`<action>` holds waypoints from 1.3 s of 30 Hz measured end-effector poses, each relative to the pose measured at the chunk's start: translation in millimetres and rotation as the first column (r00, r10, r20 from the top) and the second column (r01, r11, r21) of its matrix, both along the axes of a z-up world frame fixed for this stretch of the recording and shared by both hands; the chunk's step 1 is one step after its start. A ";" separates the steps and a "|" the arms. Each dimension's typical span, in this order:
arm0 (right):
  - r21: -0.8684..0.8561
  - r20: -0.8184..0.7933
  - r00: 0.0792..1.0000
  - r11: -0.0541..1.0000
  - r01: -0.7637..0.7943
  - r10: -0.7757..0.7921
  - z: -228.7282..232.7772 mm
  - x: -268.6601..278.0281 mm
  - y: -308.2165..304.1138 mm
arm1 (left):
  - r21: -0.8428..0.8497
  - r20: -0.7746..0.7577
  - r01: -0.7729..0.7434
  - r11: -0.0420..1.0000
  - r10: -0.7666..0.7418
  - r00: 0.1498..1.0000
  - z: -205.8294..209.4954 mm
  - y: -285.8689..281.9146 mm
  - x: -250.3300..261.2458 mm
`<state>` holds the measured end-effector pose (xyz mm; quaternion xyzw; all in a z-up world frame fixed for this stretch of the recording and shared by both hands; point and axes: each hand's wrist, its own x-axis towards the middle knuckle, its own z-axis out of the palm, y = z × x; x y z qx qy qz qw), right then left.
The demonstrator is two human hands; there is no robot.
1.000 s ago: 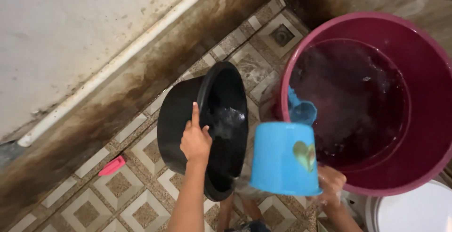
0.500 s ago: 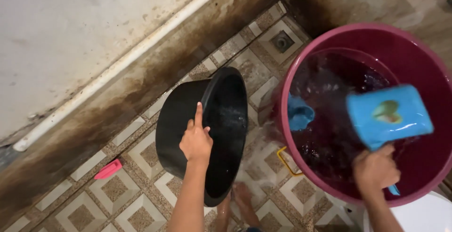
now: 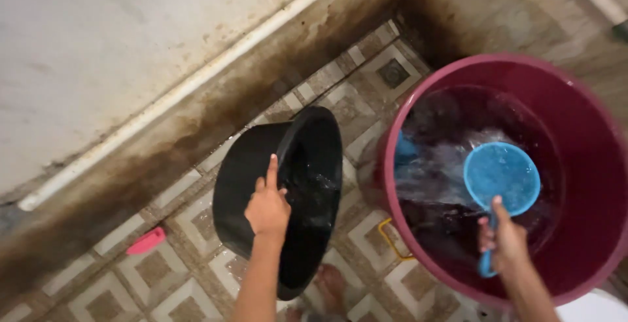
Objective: Scrubbing and rinsing a large black plastic basin in a wet room/bathroom environment.
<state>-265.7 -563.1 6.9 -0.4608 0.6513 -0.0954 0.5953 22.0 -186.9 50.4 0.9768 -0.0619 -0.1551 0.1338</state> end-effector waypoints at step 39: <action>-0.815 -0.486 0.681 -0.003 -0.579 0.548 51.8 160.6 309.1 | -0.331 -0.050 -0.400 0.855 0.407 0.912 -66.2 70.7 26.5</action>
